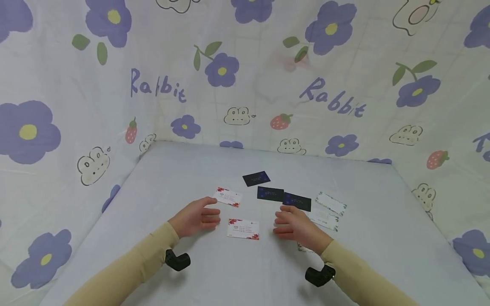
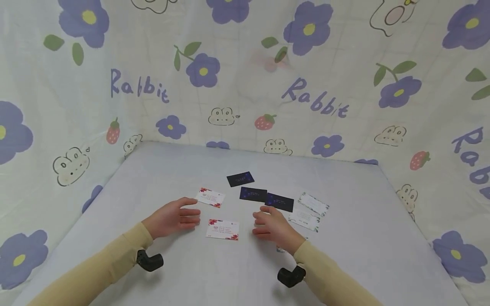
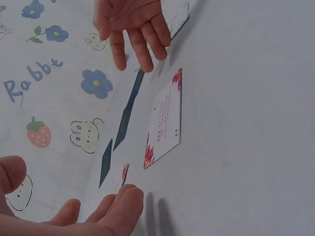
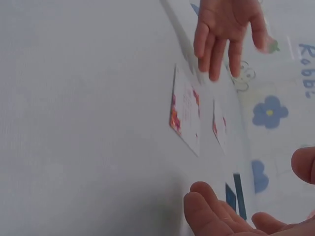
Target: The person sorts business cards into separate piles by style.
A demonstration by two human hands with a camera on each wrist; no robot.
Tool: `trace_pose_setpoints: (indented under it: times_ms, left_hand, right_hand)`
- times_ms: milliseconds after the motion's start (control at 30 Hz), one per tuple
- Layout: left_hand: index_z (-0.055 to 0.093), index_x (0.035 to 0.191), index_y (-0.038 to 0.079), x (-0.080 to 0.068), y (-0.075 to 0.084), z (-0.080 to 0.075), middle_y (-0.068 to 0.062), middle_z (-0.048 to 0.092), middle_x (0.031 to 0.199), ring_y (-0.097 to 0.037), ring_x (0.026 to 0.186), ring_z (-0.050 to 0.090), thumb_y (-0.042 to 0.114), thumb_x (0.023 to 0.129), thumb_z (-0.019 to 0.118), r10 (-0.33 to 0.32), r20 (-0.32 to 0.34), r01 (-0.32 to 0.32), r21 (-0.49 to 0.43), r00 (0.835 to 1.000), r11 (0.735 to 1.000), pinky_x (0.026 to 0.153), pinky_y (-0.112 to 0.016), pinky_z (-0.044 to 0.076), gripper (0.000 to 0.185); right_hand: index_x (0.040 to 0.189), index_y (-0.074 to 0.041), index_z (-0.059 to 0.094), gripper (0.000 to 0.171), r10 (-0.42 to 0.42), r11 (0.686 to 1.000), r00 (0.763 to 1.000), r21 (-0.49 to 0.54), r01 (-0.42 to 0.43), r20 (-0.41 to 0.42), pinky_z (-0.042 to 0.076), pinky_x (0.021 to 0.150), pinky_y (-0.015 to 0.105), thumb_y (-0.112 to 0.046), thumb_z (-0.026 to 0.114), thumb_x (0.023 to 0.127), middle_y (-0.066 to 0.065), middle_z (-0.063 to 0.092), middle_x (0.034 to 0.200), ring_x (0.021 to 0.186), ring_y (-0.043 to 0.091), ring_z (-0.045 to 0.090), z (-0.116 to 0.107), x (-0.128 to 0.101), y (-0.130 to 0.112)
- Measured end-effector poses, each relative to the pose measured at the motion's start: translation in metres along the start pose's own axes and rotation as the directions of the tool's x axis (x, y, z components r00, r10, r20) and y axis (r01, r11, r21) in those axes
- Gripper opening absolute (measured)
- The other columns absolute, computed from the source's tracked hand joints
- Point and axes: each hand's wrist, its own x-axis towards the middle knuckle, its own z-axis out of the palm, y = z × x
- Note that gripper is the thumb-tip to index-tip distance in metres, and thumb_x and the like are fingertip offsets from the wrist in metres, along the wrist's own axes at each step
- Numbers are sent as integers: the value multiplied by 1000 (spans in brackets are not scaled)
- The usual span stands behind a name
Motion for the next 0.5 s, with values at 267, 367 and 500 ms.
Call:
trace_pose_setpoints:
  times_ms: [267,367,500]
  left_hand:
    - [20,162,6,-8,11,-32,-31,28,162,-47,149,36,34,110,39,48,-18,-49,-62,999,997,124,-50,31,62]
    - [16,163,6,-11,14,-43,-31,23,164,-46,151,32,33,110,37,71,-23,-72,-91,997,993,125,-50,28,63]
    - [12,164,7,-17,19,-56,-30,18,166,-45,153,27,32,110,36,94,-26,-97,-130,995,987,127,-49,26,63]
  right_hand:
    - [158,1,18,69,-8,1000,1000,-4,8,-5,56,102,43,-40,43,109,34,41,154,124,34,64,-40,-5,13]
    - [160,2,14,73,-8,1000,1000,7,8,-15,56,102,41,-43,42,109,34,37,157,123,29,65,-56,-8,18]
    - [161,1,7,76,7,1000,999,27,-6,-40,58,97,34,-45,39,109,33,33,159,118,20,68,-73,-11,20]
